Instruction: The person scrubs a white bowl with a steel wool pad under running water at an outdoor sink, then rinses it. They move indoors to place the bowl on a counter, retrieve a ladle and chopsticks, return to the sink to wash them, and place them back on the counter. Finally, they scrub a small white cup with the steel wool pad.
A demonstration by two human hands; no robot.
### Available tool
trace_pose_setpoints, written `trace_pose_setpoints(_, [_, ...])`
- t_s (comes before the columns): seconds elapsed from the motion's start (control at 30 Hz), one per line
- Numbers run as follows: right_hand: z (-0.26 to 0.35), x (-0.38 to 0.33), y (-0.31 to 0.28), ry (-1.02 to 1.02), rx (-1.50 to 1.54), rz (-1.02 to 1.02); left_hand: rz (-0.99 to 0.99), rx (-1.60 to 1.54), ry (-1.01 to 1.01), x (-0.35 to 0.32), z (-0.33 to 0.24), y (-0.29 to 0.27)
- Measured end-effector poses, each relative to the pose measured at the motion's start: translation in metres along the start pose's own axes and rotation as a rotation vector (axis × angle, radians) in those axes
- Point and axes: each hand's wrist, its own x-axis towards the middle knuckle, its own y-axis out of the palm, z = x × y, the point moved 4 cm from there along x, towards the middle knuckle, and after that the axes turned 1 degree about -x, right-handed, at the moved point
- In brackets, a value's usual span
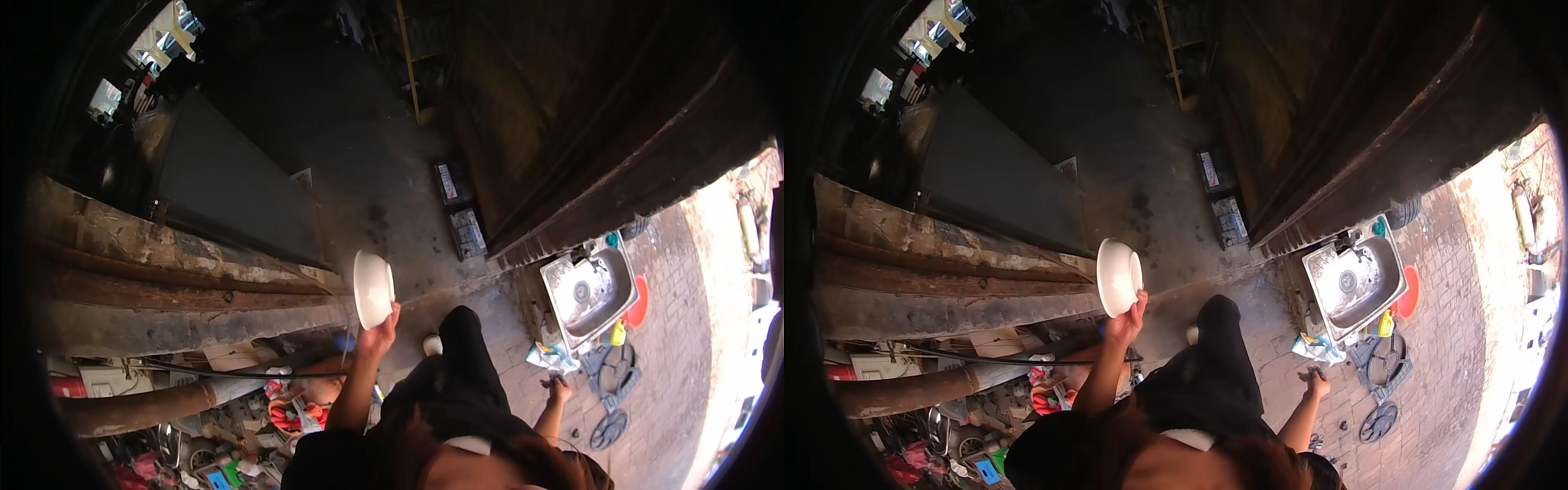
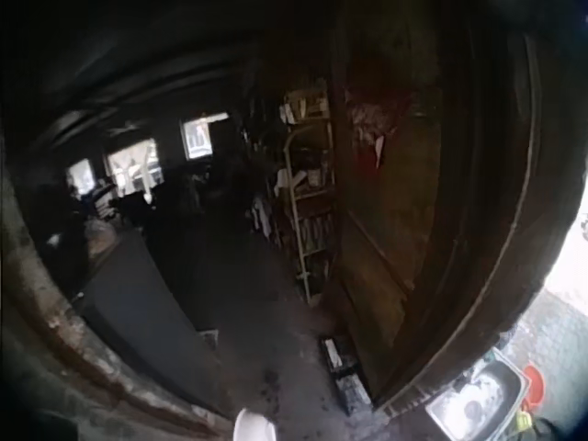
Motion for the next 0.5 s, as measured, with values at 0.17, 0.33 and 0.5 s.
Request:
trace_pose_setpoints(0.17, [0.091, 0.004, 0.158, -0.313, -0.316, 0.242, 0.180, 0.112, 0.185, 0.061, -0.038, 0.040])
trace_pose_setpoints(0.33, [0.147, 0.007, 0.330, -0.605, -0.358, 0.473, -0.172, 0.695, 0.616, 0.118, -0.101, 0.115])
trace_pose_setpoints(0.5, [0.181, -0.014, 0.493, -0.565, -0.560, 0.718, -0.285, 1.023, 0.874, 0.181, -0.164, 0.197])
